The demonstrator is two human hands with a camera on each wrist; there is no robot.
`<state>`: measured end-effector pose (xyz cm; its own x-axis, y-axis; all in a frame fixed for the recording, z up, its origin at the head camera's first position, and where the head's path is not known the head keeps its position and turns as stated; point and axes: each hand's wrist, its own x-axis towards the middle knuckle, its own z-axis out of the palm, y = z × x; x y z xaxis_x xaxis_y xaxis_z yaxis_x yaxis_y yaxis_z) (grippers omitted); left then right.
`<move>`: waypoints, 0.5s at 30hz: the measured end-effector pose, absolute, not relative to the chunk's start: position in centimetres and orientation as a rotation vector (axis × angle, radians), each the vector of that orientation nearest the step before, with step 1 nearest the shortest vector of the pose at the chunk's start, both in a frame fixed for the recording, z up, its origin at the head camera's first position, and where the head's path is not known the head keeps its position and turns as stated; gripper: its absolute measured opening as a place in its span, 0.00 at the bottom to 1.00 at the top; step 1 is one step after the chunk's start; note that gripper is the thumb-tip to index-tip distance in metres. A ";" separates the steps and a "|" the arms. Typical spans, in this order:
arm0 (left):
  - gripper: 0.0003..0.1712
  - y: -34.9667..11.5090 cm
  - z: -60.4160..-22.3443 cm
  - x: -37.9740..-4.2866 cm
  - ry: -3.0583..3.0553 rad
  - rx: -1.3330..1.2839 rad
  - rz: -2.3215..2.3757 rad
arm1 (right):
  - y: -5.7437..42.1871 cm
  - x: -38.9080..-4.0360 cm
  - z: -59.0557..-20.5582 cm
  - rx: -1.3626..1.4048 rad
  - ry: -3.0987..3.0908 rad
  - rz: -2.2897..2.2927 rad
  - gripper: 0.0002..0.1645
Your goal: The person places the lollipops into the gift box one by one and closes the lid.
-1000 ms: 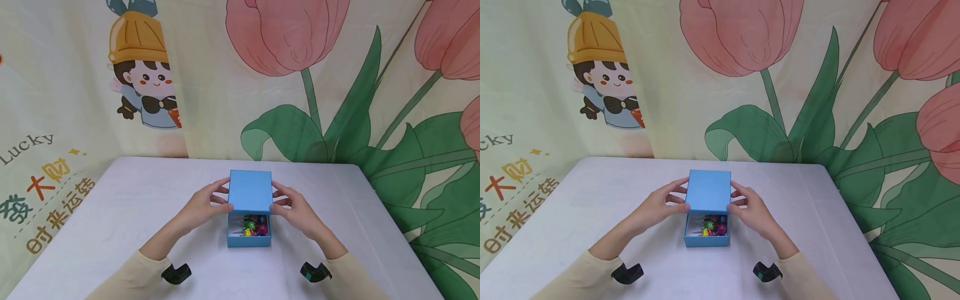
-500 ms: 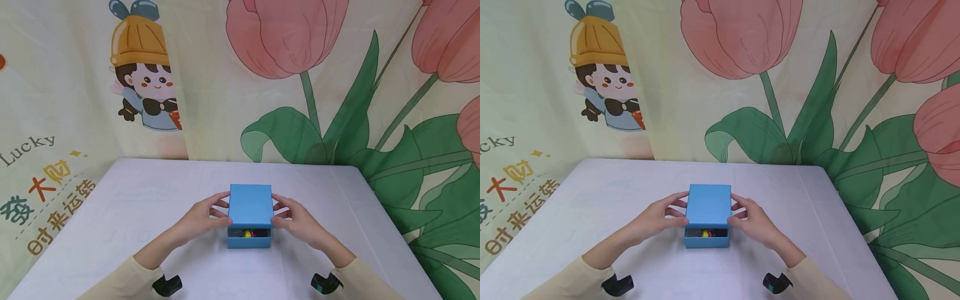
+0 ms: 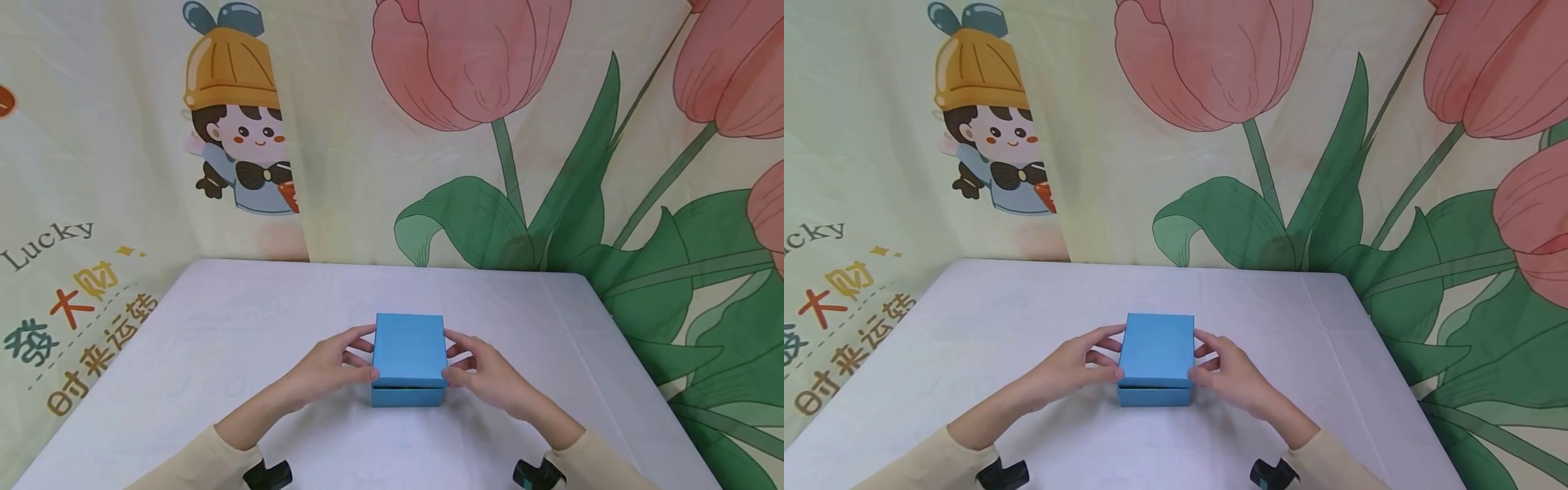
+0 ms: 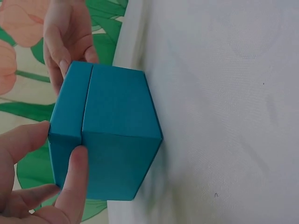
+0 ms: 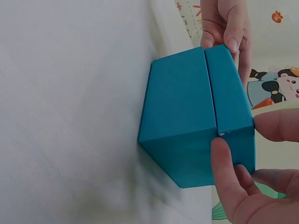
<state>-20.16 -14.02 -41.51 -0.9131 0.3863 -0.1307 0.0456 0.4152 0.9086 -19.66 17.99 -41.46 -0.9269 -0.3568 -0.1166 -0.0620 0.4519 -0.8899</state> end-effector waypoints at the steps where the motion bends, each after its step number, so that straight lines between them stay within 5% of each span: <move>1: 0.50 -14.0 -41.5 -20.1 2.354 0.371 1.498 | 18.0 -19.6 -41.5 -0.355 2.416 -1.466 0.45; 15: 0.50 -14.1 -41.6 -19.3 2.353 0.359 1.496 | 17.9 -19.1 -41.8 -0.363 2.408 -1.468 0.45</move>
